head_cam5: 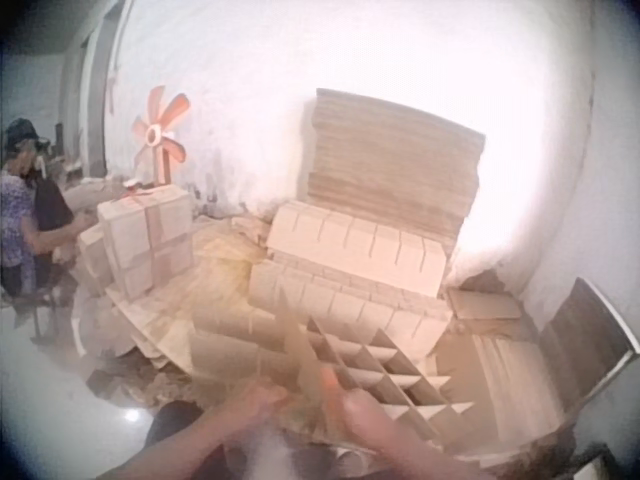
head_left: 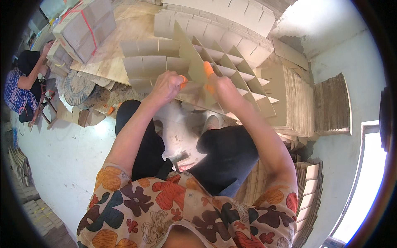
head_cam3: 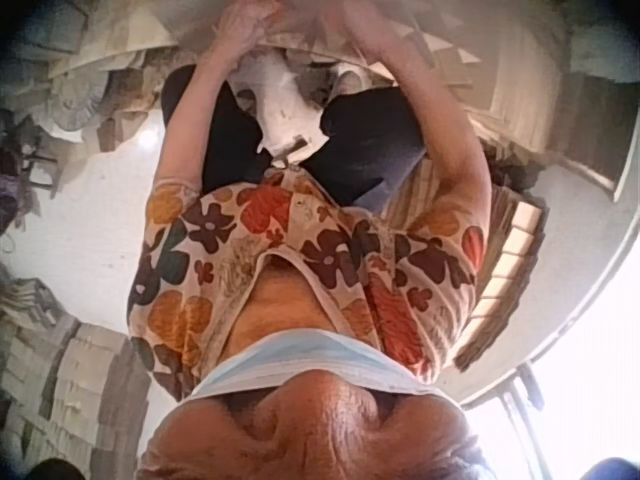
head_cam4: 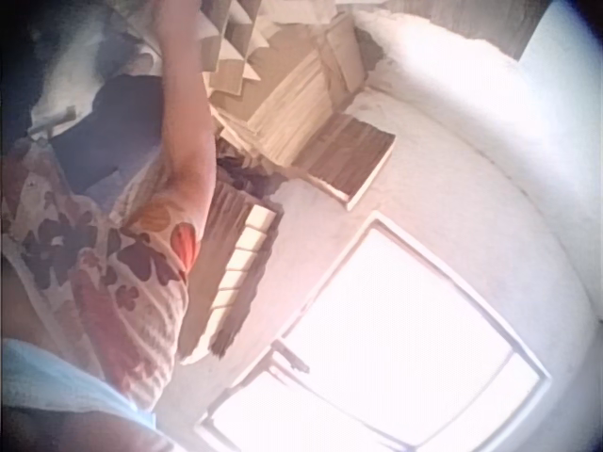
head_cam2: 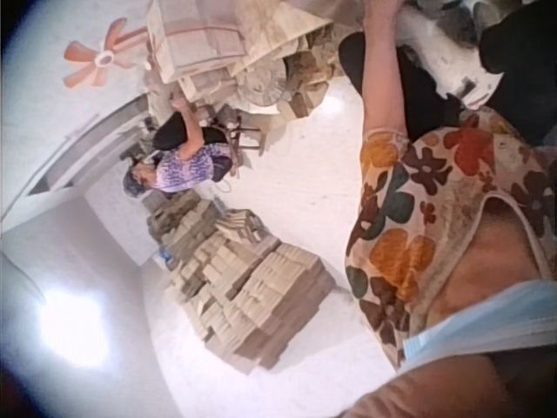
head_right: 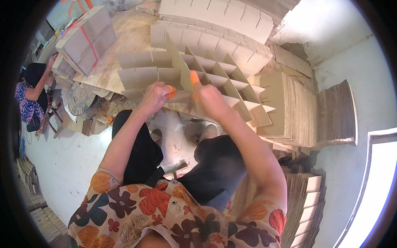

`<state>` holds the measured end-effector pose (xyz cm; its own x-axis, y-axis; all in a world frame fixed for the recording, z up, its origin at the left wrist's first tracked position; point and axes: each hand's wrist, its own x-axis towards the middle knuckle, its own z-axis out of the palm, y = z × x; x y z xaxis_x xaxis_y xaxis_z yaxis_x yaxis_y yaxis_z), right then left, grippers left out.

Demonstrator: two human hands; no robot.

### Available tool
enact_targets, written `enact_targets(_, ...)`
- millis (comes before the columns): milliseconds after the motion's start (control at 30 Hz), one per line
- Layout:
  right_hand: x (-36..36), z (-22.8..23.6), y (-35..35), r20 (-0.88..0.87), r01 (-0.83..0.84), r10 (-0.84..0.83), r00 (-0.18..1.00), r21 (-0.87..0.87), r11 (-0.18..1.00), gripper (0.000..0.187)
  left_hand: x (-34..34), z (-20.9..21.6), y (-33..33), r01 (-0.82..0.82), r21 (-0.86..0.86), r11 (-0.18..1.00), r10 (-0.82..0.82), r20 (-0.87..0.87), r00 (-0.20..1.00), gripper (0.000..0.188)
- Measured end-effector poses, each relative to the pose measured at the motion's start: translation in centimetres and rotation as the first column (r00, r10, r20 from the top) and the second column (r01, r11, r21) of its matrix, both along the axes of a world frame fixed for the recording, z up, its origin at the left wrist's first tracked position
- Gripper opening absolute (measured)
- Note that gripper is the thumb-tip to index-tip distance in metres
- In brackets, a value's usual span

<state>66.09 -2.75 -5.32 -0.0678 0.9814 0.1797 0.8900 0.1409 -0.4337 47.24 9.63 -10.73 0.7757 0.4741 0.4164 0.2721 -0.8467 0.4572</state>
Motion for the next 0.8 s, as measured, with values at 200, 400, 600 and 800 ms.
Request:
enact_targets(200,0.0,0.9,-1.2,-0.084,0.018,-0.015,0.996,0.033,0.999,0.061,0.3,3.1,4.1,-0.077,-0.099,0.992,0.089,0.122,0.989,0.024)
enact_targets(400,-0.5,0.0,-2.4,0.003,-0.042,0.042,0.999,0.103,0.994,0.069,2.1,2.1,12.9,-0.254,0.271,0.928,0.298,-0.138,0.944,0.013)
enact_targets(600,-0.7,-0.7,-2.2,0.018,-0.025,0.024,1.000,0.053,0.998,0.070,4.3,2.0,12.7,-0.088,0.196,0.977,0.132,-0.225,0.966,0.008)
enact_targets(800,-0.6,-0.4,-1.8,-0.060,0.017,-0.018,0.998,-0.024,1.000,0.068,4.4,1.3,13.6,-0.106,0.187,0.977,0.135,-0.149,0.980,0.009)
